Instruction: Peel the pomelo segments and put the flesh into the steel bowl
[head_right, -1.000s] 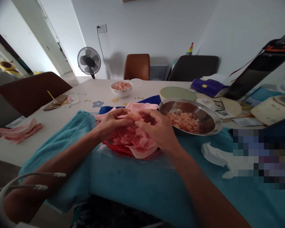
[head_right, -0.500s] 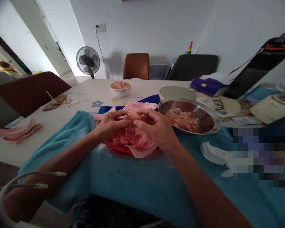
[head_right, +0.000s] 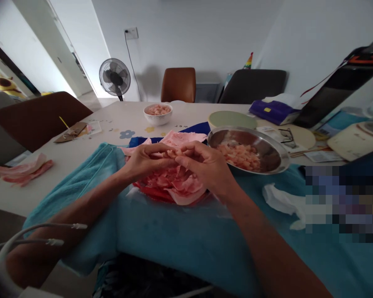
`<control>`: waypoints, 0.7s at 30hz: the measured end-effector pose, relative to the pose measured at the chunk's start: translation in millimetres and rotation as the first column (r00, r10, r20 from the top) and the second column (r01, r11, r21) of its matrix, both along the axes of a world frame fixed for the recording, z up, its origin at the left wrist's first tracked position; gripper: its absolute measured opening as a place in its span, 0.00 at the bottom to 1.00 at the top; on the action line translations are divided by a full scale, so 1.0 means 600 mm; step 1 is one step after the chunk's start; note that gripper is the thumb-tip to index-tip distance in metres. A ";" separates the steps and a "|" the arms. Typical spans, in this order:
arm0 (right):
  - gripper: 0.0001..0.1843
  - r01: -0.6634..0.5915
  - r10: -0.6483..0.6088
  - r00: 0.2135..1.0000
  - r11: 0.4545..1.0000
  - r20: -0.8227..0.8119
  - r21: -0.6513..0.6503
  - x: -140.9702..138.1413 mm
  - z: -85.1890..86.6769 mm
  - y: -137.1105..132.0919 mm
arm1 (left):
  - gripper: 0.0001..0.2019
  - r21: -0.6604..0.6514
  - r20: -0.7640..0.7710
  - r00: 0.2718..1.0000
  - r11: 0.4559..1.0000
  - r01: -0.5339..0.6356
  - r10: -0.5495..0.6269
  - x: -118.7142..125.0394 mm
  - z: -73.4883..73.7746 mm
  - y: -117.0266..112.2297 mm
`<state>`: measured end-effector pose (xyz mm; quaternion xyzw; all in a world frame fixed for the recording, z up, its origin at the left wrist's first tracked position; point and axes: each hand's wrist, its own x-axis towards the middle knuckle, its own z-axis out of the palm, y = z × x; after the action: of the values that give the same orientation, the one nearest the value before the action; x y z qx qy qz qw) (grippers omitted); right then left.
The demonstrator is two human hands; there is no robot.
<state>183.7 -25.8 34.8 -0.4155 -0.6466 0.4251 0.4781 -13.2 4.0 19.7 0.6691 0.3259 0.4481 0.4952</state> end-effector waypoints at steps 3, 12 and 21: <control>0.10 0.018 -0.018 1.000 1.000 0.001 0.005 -0.004 -0.006 0.002 | 0.11 -0.006 -0.001 1.000 1.000 0.000 0.000 0.001 0.000 -0.002; 0.09 0.152 -0.152 0.988 0.988 -0.022 -0.008 -0.019 -0.020 0.002 | 0.10 -0.012 0.029 0.999 1.000 0.020 -0.020 0.008 0.003 -0.009; 0.05 -0.065 -0.082 0.919 0.933 -0.384 -0.354 -0.031 -0.014 0.006 | 0.14 -0.133 0.113 0.992 0.989 0.072 -0.057 -0.003 -0.013 0.010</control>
<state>164.9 -22.3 26.6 -0.4051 -0.4467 0.6086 0.5157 -14.8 9.7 12.1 0.6185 0.3065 0.4443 0.5711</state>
